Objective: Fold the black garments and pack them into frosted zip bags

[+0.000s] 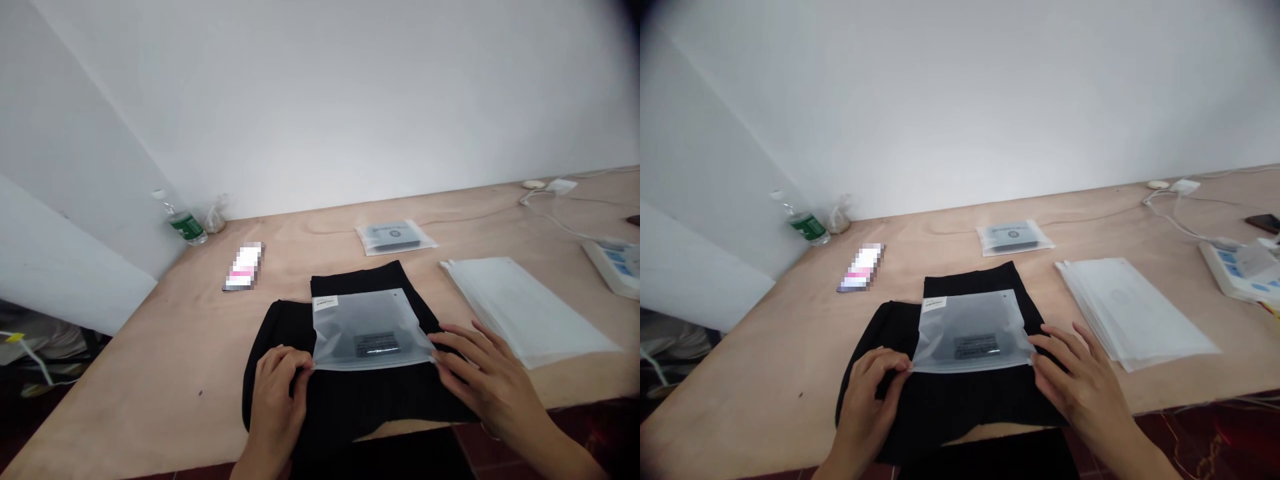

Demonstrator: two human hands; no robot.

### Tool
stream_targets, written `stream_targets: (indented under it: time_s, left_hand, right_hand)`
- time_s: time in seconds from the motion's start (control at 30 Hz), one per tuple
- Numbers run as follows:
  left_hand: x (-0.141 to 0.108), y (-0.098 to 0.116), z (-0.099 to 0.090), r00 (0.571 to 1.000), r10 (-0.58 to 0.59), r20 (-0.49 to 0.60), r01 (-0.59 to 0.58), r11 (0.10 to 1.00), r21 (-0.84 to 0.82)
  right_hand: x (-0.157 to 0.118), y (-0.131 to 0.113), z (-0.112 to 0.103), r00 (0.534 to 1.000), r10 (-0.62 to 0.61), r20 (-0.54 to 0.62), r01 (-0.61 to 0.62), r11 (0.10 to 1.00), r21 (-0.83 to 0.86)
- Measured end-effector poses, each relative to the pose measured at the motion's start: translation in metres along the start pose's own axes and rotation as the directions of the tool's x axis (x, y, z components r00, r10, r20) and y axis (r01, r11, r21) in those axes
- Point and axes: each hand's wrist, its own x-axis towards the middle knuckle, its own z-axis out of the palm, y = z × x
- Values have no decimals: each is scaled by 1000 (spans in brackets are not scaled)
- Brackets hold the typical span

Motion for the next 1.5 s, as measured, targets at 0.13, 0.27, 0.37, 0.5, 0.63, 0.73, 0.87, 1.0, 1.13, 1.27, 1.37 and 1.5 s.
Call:
stream_targets:
  time_s: [0.13,0.27,0.37,0.5,0.63,0.73,0.87,1.0,1.13,1.27,1.37,1.5]
  left_hand:
    - [-1,0,2,1000,-2,11,2,1000,-4]
    - [1,1,-12,991,-81,108,80,997,8]
    - [13,17,-24,971,-110,214,109,994,15]
    - [39,50,-5,958,28,286,-63,992,112]
    - [55,61,36,911,106,399,-182,971,158]
    - [55,52,52,908,79,411,-169,967,188]
    - [51,42,56,903,79,422,-172,967,187]
    - [52,40,58,896,66,440,-152,975,162]
    - [57,38,57,881,54,471,-131,982,133]
    - [60,33,54,867,39,496,-121,984,134]
    - [60,28,52,872,36,489,-121,982,143]
    - [59,21,48,875,-46,482,-58,978,200]
  right_hand:
    - [-7,9,0,999,-15,30,16,1000,-14]
    - [-12,16,-4,987,2,161,-7,999,31]
    - [0,8,-8,964,120,238,-150,982,113]
    - [38,-22,5,956,185,227,-209,974,87]
    - [63,-43,36,940,124,318,-134,991,10]
    - [63,-43,52,914,131,384,-135,991,-19]
    - [56,-40,60,898,164,408,-161,986,-42]
    - [55,-39,65,897,177,406,-171,984,-50]
    - [55,-38,69,899,169,404,-170,985,-35]
    - [55,-37,68,906,154,395,-153,988,-34]
    - [54,-37,67,915,150,375,-146,989,-39]
    - [54,-37,67,918,166,359,-161,986,-44]
